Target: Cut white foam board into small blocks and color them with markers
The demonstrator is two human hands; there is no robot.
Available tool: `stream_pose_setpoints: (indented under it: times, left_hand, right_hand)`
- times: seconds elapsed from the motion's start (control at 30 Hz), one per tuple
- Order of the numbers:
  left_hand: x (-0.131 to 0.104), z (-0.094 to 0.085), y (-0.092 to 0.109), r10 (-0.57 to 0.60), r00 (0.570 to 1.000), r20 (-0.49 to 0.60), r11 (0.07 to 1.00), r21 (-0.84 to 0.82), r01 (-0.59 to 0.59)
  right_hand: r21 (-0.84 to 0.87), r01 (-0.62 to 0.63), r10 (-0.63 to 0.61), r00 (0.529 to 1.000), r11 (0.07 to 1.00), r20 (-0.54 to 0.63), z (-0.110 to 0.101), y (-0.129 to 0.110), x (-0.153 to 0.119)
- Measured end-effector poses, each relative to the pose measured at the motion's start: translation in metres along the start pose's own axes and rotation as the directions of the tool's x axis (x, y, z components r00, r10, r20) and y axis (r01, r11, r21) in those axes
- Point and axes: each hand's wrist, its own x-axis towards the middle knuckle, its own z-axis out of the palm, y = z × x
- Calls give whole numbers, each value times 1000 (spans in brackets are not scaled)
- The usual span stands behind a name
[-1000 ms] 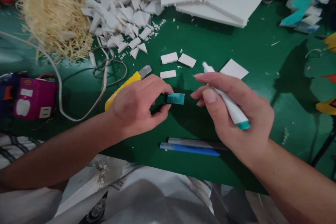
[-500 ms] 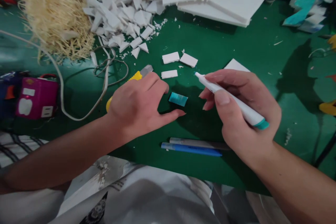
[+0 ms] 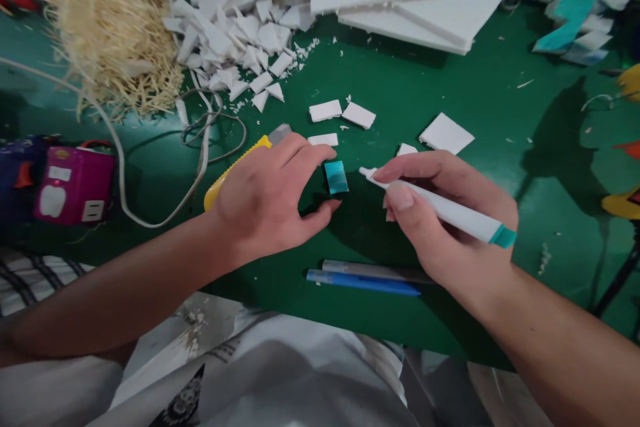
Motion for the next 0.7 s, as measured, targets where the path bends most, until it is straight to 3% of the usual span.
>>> stream_pose_setpoints:
  times: [0.23,0.4,0.7]
  left_hand:
    - [0,3,-7,12,1000,-10,998,-56,-13]
    - [-1,5,-15,44,999,-1,991,-123,-44]
    - [-2,4,-16,65,998,-9,992,-111,-66]
  right_hand:
    - [24,-171,169,984,985,60,9,-9,6]
    - [-27,-229,230,971,973,65,11,-12,9]
    - [-78,-215,214,977,973,-16,14,-6,7]
